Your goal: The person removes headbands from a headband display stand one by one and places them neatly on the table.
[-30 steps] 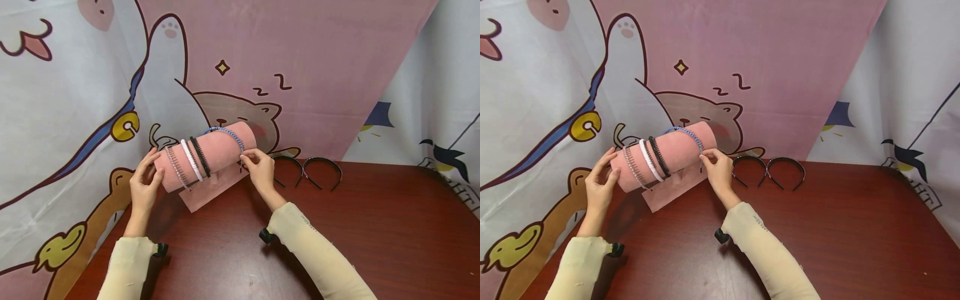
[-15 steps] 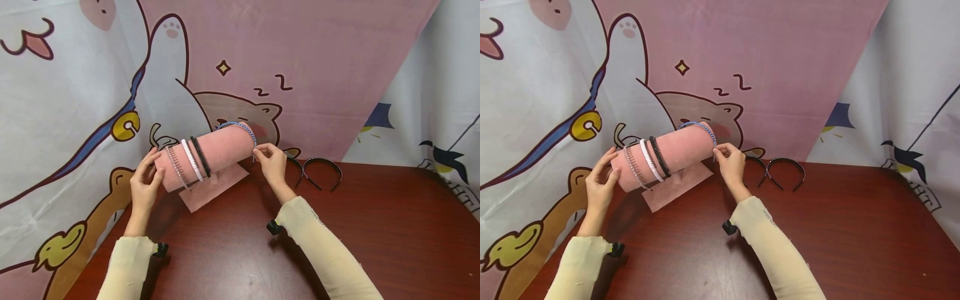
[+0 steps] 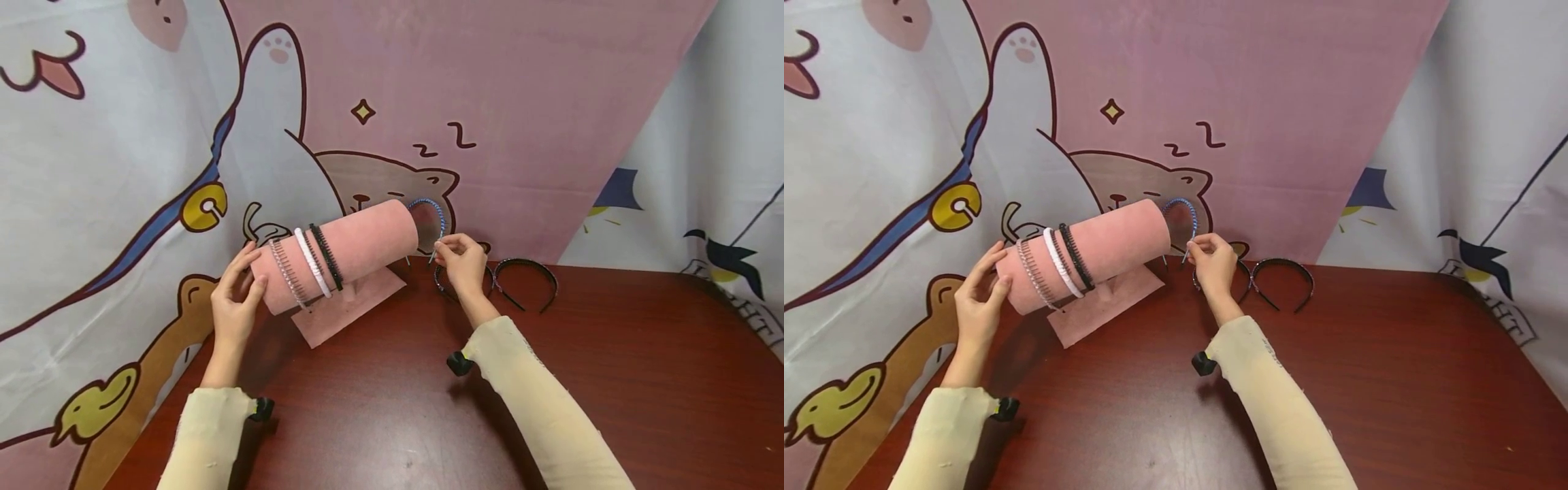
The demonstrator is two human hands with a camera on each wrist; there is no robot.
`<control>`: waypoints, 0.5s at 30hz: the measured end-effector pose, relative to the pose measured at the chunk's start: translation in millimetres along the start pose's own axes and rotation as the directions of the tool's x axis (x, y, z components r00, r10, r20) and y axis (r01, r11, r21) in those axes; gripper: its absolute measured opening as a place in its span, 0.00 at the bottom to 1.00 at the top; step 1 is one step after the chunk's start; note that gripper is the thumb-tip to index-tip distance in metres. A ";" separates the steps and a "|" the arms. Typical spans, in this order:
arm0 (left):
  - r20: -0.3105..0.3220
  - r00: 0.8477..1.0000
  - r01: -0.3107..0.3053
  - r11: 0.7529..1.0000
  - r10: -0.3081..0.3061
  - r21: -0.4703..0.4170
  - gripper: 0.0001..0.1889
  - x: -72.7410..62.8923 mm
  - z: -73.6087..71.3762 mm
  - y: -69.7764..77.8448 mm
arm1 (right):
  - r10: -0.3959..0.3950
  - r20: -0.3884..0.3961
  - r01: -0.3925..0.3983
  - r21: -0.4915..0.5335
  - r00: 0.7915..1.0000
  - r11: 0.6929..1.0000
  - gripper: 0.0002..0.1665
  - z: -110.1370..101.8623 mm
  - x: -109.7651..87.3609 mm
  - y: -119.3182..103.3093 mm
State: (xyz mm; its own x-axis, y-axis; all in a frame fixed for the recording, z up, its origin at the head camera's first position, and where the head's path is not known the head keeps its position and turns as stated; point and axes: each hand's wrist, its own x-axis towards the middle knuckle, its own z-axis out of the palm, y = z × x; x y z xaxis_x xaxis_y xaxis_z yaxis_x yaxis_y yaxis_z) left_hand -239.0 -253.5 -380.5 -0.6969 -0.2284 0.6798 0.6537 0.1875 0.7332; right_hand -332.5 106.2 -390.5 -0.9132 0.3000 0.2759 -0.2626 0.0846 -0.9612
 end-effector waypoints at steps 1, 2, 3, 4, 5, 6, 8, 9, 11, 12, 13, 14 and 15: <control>-0.001 1.000 0.003 1.000 -0.003 0.001 0.20 -0.2 0.7 3.4 | 0.007 -0.004 -0.007 0.001 1.000 1.000 0.09 -2.7 1.1 0.5; -0.002 1.000 0.001 1.000 -0.001 0.000 0.20 -0.4 1.5 6.5 | 0.010 -0.009 -0.010 -0.004 1.000 1.000 0.09 -5.5 2.1 1.2; -0.001 1.000 0.002 1.000 -0.002 0.001 0.20 -0.6 2.3 9.6 | 0.012 -0.012 -0.012 -0.006 1.000 1.000 0.09 -8.6 2.7 1.5; 0.000 1.000 0.004 1.000 -0.004 0.002 0.20 -0.7 2.8 11.7 | 0.012 -0.017 -0.012 -0.005 1.000 1.000 0.09 -11.6 3.4 2.0; 0.001 1.000 0.005 1.000 -0.005 0.001 0.20 -0.8 3.1 13.0 | 0.015 -0.017 -0.015 -0.010 1.000 1.000 0.09 -15.1 3.6 2.1; 0.003 1.000 0.005 1.000 -0.005 -0.001 0.20 -0.7 3.3 13.7 | 0.014 -0.016 -0.014 -0.018 1.000 1.000 0.09 -18.8 3.6 1.6; 0.004 1.000 0.003 1.000 -0.003 -0.004 0.20 -0.2 2.6 10.2 | 0.002 -0.015 -0.002 -0.037 1.000 0.999 0.09 -26.7 3.7 0.9; 0.004 1.000 0.004 1.000 -0.003 -0.004 0.20 0.1 1.8 7.3 | -0.007 -0.014 0.006 -0.049 1.000 0.999 0.09 -30.8 3.8 0.2; 0.001 1.000 0.002 1.000 -0.002 -0.008 0.20 0.7 -0.1 0.6 | -0.028 -0.011 0.027 -0.072 1.000 0.997 0.09 -39.8 3.9 -1.0; -0.001 1.000 -0.001 1.000 0.001 -0.010 0.20 1.0 -1.0 -2.8 | -0.040 -0.012 0.039 -0.086 0.999 0.996 0.09 -44.7 4.2 -1.5; -0.002 1.000 -0.001 1.000 0.001 -0.010 0.20 1.2 -2.1 -6.1 | -0.052 -0.014 0.051 -0.099 0.999 0.994 0.08 -49.8 4.5 -2.1; -0.003 1.000 -0.002 1.000 0.002 -0.014 0.20 1.3 -2.7 -8.0 | -0.063 -0.017 0.061 -0.108 0.998 0.992 0.08 -55.3 4.7 -2.6; -0.004 1.000 -0.003 1.000 0.003 -0.013 0.20 1.3 -3.2 -9.3 | -0.074 -0.019 0.071 -0.121 0.997 0.990 0.08 -61.1 4.9 -2.9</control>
State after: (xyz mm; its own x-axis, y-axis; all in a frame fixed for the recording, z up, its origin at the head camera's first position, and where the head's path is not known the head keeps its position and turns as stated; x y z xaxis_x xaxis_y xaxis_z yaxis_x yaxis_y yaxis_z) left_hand -245.0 -258.6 -386.5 -0.6939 -0.2322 0.6816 0.6592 0.1761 0.7311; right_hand -317.2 165.4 -386.4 -0.8853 0.3106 0.3462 -0.2874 0.2198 -0.9322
